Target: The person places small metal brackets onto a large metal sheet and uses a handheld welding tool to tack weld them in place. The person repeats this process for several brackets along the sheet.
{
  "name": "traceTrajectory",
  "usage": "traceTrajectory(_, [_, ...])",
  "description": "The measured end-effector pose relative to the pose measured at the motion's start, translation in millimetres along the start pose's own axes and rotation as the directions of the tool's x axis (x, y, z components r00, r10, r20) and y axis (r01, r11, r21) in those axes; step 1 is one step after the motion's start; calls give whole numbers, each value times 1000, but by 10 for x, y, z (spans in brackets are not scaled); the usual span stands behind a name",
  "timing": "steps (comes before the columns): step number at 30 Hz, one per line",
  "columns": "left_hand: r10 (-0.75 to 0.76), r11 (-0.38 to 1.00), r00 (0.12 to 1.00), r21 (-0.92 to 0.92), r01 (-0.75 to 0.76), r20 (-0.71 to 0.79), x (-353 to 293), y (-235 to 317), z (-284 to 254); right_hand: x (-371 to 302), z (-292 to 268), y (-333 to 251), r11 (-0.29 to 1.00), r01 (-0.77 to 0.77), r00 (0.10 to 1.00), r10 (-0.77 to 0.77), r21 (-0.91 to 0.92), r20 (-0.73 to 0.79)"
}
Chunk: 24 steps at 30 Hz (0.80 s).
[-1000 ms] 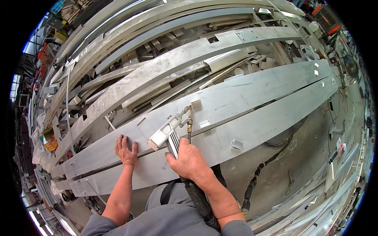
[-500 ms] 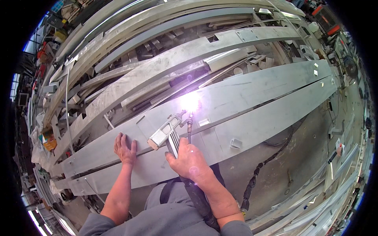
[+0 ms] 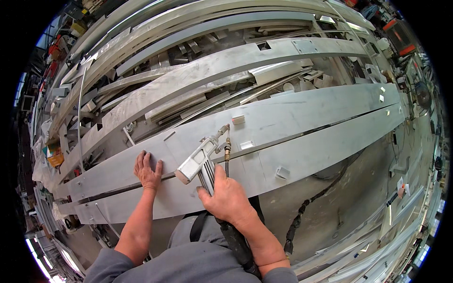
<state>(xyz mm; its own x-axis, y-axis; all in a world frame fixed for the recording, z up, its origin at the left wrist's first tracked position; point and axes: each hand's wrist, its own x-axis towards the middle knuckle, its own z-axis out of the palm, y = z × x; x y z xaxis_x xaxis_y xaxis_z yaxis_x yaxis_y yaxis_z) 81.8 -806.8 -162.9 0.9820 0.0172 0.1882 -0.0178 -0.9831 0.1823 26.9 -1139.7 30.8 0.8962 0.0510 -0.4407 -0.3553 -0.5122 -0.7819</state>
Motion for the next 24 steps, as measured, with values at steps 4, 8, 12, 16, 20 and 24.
traceTrajectory(4, [6,1000,1000,19,-7,9,10,28,-36,62,28,16,1000,-21,1000,21,-12,-1])
traceTrajectory(8, [8,1000,1000,9,-8,1,-1,-9,-23,123,30,27,999,-43,999,43,11,-18])
traceTrajectory(12, [11,1000,1000,11,-11,-3,-14,-15,-18,155,16,44,999,-53,998,53,-8,-20])
traceTrajectory(16, [3,1000,1000,8,-3,11,-11,-2,-5,84,24,56,998,-58,998,58,-28,-7])
traceTrajectory(20, [17,1000,1000,11,-17,4,-12,-26,9,-93,90,79,996,-85,996,85,-41,-1])
traceTrajectory(24, [12,1000,1000,5,-12,4,0,-45,24,-297,198,140,994,-106,994,106,-8,-34])
